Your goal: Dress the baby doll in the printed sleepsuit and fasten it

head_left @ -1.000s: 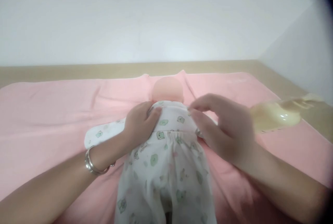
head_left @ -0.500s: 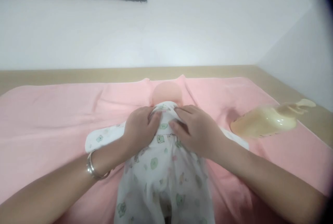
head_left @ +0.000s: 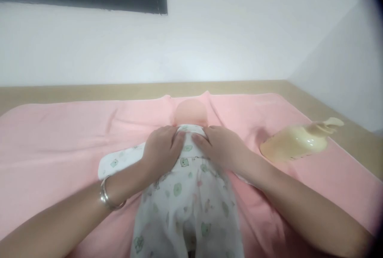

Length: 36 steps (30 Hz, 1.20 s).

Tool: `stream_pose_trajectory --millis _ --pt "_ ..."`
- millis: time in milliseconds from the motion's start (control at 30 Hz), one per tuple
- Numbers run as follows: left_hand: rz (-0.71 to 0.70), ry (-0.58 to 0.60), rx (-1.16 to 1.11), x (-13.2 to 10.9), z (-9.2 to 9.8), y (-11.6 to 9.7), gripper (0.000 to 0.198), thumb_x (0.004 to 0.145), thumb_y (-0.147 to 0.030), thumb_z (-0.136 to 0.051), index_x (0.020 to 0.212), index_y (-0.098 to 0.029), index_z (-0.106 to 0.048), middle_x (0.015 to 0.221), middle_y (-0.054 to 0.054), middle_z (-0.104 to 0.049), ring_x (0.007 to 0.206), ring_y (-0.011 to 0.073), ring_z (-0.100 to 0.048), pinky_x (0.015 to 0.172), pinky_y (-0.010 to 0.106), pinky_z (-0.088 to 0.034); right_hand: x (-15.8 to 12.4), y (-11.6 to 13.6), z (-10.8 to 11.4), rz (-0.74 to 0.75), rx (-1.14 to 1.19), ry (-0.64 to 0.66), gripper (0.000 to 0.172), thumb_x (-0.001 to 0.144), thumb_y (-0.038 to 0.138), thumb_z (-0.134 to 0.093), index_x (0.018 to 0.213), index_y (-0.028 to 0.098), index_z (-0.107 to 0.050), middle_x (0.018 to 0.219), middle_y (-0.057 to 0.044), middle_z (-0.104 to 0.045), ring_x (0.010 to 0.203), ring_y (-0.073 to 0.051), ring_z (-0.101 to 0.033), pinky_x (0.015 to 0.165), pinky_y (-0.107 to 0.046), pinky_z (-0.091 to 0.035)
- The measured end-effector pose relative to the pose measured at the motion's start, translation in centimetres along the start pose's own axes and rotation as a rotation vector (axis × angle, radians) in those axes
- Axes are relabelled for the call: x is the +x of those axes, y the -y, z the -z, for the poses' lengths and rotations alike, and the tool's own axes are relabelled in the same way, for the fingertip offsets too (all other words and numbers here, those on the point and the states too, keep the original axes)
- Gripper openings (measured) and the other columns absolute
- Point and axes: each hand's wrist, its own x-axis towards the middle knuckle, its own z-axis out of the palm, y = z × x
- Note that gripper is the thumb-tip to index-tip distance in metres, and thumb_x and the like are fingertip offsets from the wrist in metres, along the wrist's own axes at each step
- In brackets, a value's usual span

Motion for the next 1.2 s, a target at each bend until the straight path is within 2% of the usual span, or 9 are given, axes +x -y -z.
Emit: stream_pose_trajectory --millis 100,233,300,500,600,733,933,1133,1200 --pt "-0.107 -0.089 -0.011 -0.2 -0.2 0.1 0.034 0.092 -0.034 -0.032 0.072 -0.019 -0.056 0.075 0.003 -0.060 0.075 0.0177 -0.052 0.070 0.030 -0.038 0.5 -0.5 -0.2 -0.053 0.058 0.107 0.059 0.091 0.058 -0.017 0.072 0.021 -0.058 0.066 -0.004 -0.059 0.059 -0.017 -0.053 0.053 -0.027 -0.030" --pt "-0.050 -0.096 -0.043 -0.2 -0.3 0.1 0.036 0.092 -0.035 -0.033 0.066 -0.019 -0.052 0.069 0.002 -0.059 0.069 0.0161 -0.052 0.067 0.029 -0.039 -0.5 0.6 -0.3 0.031 -0.118 -0.151 0.043 0.093 0.043 -0.027 0.073 0.018 -0.056 0.071 -0.005 -0.059 0.065 -0.017 -0.052 0.057 -0.027 -0.029" --pt "-0.016 -0.039 -0.031 -0.1 -0.3 0.0 0.039 0.093 -0.036 -0.030 0.063 -0.019 -0.048 0.065 0.001 -0.056 0.063 0.0156 -0.050 0.062 0.029 -0.038 -0.6 0.8 -0.3 0.053 -0.152 -0.191 0.037 0.093 0.037 -0.030 0.075 0.018 -0.056 0.075 -0.005 -0.060 0.068 -0.017 -0.052 0.058 -0.027 -0.029" --pt "-0.153 -0.108 -0.022 -0.5 -0.3 0.1 0.029 0.091 -0.029 -0.032 0.078 -0.019 -0.056 0.079 0.004 -0.062 0.078 0.0183 -0.053 0.073 0.031 -0.040 1.1 -1.0 -0.3 -0.074 0.018 0.135 0.059 0.093 0.053 -0.017 0.075 0.020 -0.062 0.067 -0.004 -0.060 0.060 -0.016 -0.053 0.055 -0.026 -0.029" --pt "-0.133 -0.107 -0.039 -0.4 -0.3 0.2 0.029 0.091 -0.030 -0.034 0.076 -0.019 -0.057 0.078 0.004 -0.061 0.077 0.0180 -0.053 0.072 0.031 -0.040 0.6 -0.4 -0.1 -0.042 -0.058 0.012 0.055 0.094 0.049 -0.019 0.072 0.020 -0.060 0.067 -0.004 -0.060 0.060 -0.016 -0.051 0.055 -0.027 -0.027" --pt "-0.009 0.023 -0.024 0.1 -0.2 0.0 0.040 0.093 -0.038 -0.027 0.065 -0.019 -0.049 0.067 0.002 -0.057 0.064 0.0167 -0.049 0.058 0.029 -0.036 -0.2 0.4 -0.2 0.038 -0.161 -0.159 0.044 0.093 0.040 -0.026 0.070 0.019 -0.056 0.071 -0.004 -0.060 0.064 -0.016 -0.050 0.056 -0.027 -0.026" --pt "-0.096 -0.068 -0.039 -0.3 -0.2 -0.3 0.032 0.092 -0.031 -0.030 0.076 -0.019 -0.055 0.079 0.004 -0.060 0.077 0.0179 -0.052 0.070 0.031 -0.039 1.6 -1.5 -0.6 -0.115 0.046 0.106 0.061 0.093 0.054 -0.016 0.065 0.021 -0.059 0.062 -0.002 -0.059 0.056 -0.014 -0.050 0.052 -0.025 -0.026" --pt "0.007 0.047 -0.046 0.0 -0.1 -0.1 0.044 0.094 -0.041 -0.025 0.061 -0.019 -0.046 0.063 0.001 -0.054 0.060 0.0151 -0.048 0.056 0.028 -0.034 -0.5 0.7 -0.1 0.021 -0.114 -0.157 0.043 0.092 0.043 -0.029 0.064 0.019 -0.051 0.066 -0.002 -0.059 0.059 -0.013 -0.048 0.053 -0.026 -0.023" --pt "0.010 0.028 -0.032 0.0 -0.1 -0.1 0.045 0.093 -0.043 -0.026 0.060 -0.019 -0.044 0.061 0.000 -0.053 0.060 0.0150 -0.047 0.056 0.029 -0.034 -0.5 0.7 -0.1 0.012 -0.121 -0.156 0.044 0.092 0.046 -0.029 0.066 0.019 -0.053 0.067 -0.002 -0.060 0.059 -0.013 -0.048 0.053 -0.026 -0.023"
